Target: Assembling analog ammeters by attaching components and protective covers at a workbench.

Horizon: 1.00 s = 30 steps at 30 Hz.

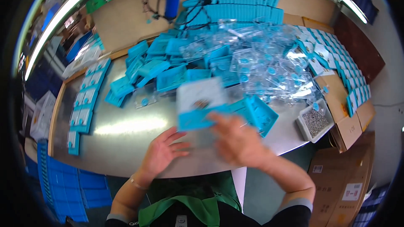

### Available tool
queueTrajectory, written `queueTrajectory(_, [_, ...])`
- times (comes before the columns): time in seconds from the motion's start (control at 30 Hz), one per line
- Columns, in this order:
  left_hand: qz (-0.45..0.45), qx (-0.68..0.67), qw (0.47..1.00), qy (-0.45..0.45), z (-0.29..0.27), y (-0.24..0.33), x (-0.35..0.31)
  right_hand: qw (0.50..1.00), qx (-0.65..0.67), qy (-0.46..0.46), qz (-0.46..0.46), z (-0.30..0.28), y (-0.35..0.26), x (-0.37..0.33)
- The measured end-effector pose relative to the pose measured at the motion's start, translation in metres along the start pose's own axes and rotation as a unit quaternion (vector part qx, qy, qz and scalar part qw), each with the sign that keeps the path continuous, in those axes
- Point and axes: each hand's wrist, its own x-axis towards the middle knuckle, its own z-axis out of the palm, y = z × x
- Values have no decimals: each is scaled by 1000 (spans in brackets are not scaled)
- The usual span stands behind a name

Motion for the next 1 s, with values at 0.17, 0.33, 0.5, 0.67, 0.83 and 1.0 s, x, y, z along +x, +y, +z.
queueTrajectory(0.17, [-38,-146,983,101,-12,14,-14,986,150,-64,-18,60,-56,29])
queueTrajectory(0.33, [-46,87,982,158,-25,23,-55,875,432,-32,218,68,-67,61])
queueTrajectory(0.5, [-50,64,977,198,-10,16,-64,642,686,202,278,92,-90,90])
queueTrajectory(0.67, [-50,-5,984,169,-13,9,-69,655,678,229,244,102,-101,97])
queueTrajectory(0.83, [-68,-15,984,166,-8,6,-71,671,669,240,209,106,-102,87])
queueTrajectory(1.0, [-99,-8,983,156,-11,1,-74,646,719,184,178,102,-99,76])
